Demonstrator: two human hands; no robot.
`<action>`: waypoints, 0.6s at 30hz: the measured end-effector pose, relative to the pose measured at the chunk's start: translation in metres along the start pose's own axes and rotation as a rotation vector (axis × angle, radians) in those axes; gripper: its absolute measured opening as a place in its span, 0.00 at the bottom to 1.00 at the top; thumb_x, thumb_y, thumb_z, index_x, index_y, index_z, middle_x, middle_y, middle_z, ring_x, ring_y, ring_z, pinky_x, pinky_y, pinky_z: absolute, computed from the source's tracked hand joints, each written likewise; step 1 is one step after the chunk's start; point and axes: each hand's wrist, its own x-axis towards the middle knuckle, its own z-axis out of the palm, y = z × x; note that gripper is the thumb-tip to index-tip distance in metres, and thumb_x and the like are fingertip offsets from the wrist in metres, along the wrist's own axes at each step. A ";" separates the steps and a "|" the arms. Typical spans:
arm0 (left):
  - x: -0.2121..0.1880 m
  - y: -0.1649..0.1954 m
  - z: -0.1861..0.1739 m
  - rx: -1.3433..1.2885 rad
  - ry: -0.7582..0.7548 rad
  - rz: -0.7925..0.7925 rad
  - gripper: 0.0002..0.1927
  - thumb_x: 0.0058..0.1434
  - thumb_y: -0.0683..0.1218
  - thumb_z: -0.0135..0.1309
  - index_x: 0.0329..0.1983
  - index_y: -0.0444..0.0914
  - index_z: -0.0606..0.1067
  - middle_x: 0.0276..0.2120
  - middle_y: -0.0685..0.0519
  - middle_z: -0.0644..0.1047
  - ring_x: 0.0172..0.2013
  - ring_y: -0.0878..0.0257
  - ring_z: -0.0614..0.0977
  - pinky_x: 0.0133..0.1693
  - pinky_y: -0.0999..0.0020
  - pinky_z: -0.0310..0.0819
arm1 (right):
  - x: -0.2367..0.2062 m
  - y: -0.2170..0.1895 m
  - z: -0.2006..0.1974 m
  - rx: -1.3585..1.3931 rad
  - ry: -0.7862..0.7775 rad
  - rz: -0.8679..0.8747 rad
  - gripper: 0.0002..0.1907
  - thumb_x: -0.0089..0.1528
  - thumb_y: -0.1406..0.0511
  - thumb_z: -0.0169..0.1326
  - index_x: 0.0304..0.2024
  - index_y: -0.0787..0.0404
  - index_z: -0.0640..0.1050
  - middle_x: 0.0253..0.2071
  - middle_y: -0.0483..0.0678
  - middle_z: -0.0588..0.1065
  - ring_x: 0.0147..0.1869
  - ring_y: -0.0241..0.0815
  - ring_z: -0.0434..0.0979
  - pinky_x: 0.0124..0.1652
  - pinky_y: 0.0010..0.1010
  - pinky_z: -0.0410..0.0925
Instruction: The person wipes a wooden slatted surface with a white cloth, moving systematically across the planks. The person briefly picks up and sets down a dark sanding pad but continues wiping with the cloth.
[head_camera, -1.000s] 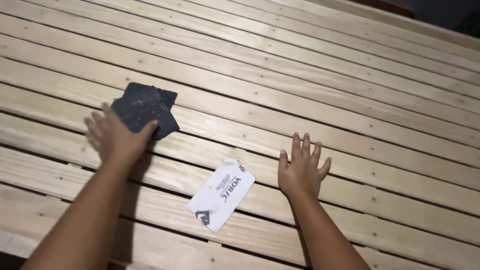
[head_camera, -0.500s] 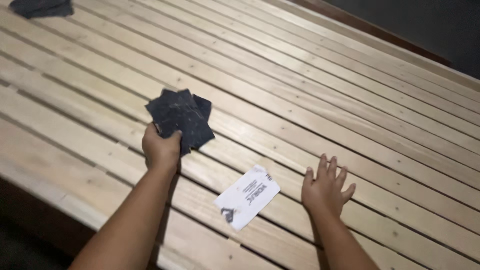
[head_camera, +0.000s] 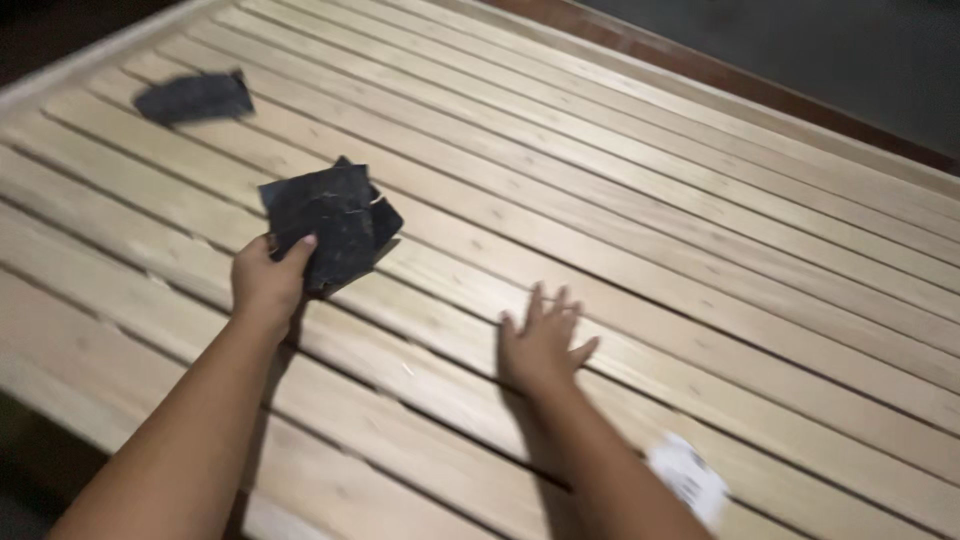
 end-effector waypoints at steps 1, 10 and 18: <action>0.024 -0.002 -0.012 -0.031 0.009 0.005 0.17 0.64 0.46 0.62 0.50 0.29 0.78 0.41 0.47 0.83 0.38 0.62 0.83 0.41 0.68 0.76 | 0.003 -0.029 0.010 0.001 -0.040 -0.030 0.43 0.64 0.45 0.45 0.77 0.49 0.50 0.81 0.54 0.39 0.83 0.58 0.30 0.67 0.74 0.28; 0.213 -0.026 -0.075 -0.122 0.120 0.137 0.16 0.66 0.42 0.60 0.56 0.34 0.77 0.49 0.50 0.82 0.45 0.63 0.82 0.48 0.70 0.75 | 0.047 -0.171 0.080 -0.081 -0.005 -0.090 0.39 0.66 0.46 0.38 0.76 0.51 0.49 0.79 0.54 0.39 0.81 0.61 0.28 0.67 0.68 0.26; 0.319 -0.037 -0.072 0.443 0.284 0.086 0.28 0.61 0.52 0.68 0.59 0.33 0.74 0.62 0.38 0.69 0.61 0.43 0.73 0.60 0.54 0.68 | 0.052 -0.172 0.089 -0.218 -0.026 -0.051 0.41 0.66 0.46 0.37 0.78 0.51 0.48 0.80 0.58 0.39 0.80 0.62 0.29 0.67 0.66 0.29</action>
